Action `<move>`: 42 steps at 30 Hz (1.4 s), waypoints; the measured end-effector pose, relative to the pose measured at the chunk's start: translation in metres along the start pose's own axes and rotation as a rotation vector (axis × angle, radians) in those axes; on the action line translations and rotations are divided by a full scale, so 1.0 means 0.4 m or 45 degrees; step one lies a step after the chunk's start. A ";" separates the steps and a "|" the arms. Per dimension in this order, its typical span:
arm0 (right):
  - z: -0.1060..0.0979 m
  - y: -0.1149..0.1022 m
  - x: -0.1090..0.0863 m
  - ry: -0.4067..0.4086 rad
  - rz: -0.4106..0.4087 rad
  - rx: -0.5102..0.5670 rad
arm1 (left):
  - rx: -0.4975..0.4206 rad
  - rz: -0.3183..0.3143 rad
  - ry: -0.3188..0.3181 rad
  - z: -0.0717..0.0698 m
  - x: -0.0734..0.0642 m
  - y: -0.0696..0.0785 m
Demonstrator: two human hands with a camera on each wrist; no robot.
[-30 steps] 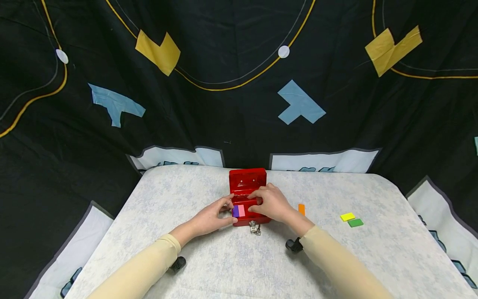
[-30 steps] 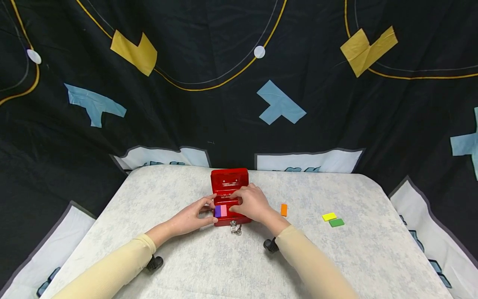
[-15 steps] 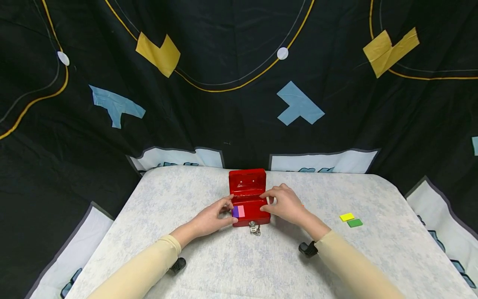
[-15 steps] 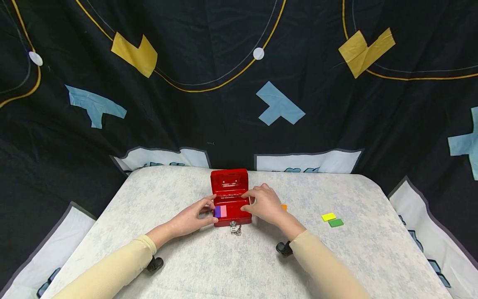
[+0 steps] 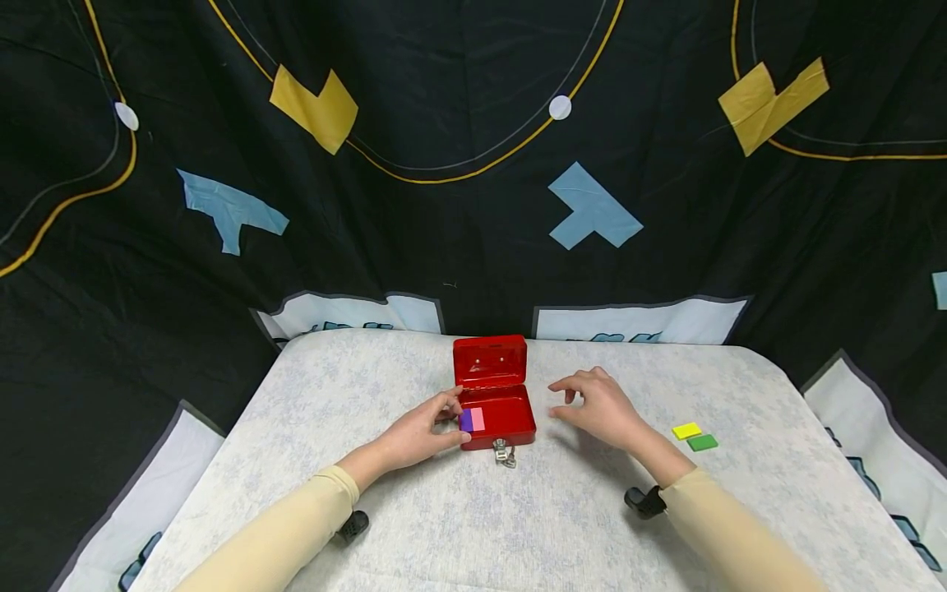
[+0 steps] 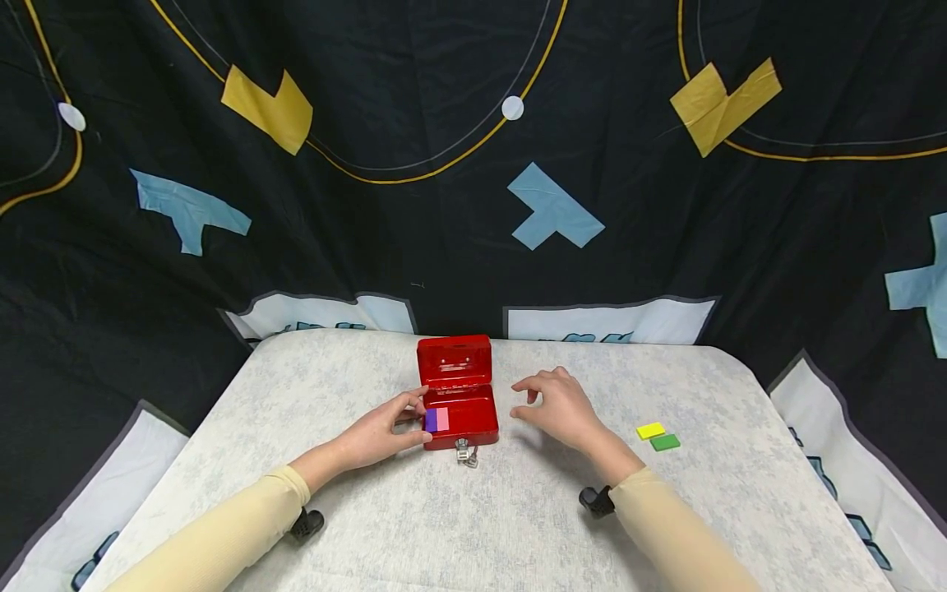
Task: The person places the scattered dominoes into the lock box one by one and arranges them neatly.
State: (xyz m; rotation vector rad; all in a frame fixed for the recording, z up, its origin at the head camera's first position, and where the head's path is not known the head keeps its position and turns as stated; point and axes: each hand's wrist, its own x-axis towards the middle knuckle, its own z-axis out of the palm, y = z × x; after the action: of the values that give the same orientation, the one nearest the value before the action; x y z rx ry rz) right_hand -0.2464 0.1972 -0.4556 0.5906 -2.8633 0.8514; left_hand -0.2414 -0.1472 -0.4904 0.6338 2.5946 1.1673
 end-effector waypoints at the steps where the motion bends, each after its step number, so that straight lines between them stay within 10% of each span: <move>1: -0.003 0.007 -0.004 0.000 0.007 0.000 | 0.000 0.002 0.000 0.000 -0.001 0.001; 42: -0.028 0.175 -0.107 -0.050 0.210 -0.073 | 0.002 0.011 -0.009 -0.001 0.000 0.001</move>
State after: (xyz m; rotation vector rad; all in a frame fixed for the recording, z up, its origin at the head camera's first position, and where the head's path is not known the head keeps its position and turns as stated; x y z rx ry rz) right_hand -0.2344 0.2715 -0.4903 0.3728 -2.9938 0.7842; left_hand -0.2415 -0.1471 -0.4897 0.6488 2.5895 1.1631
